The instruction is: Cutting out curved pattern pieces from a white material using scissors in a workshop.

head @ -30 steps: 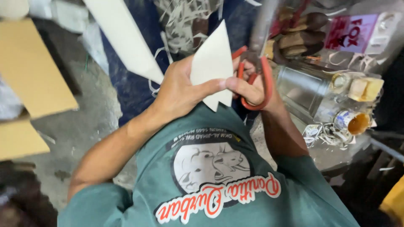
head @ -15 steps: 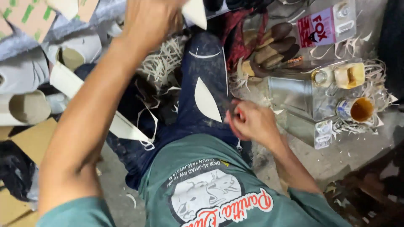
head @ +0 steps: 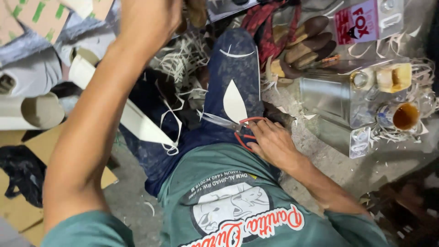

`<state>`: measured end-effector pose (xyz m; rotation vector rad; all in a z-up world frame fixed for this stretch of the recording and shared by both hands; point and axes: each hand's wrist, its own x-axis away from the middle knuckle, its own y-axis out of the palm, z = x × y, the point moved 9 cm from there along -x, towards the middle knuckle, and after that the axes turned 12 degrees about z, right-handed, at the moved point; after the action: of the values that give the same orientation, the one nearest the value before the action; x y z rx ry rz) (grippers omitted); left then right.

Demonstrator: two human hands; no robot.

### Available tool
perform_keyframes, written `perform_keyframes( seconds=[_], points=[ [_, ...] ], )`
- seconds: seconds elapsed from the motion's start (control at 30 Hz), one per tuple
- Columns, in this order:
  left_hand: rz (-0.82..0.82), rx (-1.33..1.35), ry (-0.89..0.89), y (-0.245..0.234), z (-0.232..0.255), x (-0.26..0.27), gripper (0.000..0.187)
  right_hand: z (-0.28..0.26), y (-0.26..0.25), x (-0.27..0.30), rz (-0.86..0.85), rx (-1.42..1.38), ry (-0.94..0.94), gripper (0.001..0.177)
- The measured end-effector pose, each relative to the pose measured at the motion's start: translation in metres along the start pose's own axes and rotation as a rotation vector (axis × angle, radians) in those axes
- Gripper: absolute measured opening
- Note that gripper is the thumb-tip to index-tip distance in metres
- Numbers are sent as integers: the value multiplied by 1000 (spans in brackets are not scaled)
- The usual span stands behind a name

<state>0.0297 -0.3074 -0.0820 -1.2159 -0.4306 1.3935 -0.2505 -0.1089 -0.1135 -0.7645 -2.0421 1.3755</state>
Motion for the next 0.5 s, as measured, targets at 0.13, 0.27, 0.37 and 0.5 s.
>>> perform_keyframes(
  seconds=[0.13,0.27,0.37,0.5],
  points=[
    [399,30,-313,-133,49,95,43,-15,-26,-14,188,20,-80,32],
    [332,-97,-944,-97,50,230,106,-33,-63,-53,463,-55,-9,24],
    [339,-116,-1053,-56,51,271,118,-28,-25,-79,421,-26,31,52],
    [416,4,-1079,-77,49,288,94,-28,-20,-85,430,-116,26,42]
  ],
)
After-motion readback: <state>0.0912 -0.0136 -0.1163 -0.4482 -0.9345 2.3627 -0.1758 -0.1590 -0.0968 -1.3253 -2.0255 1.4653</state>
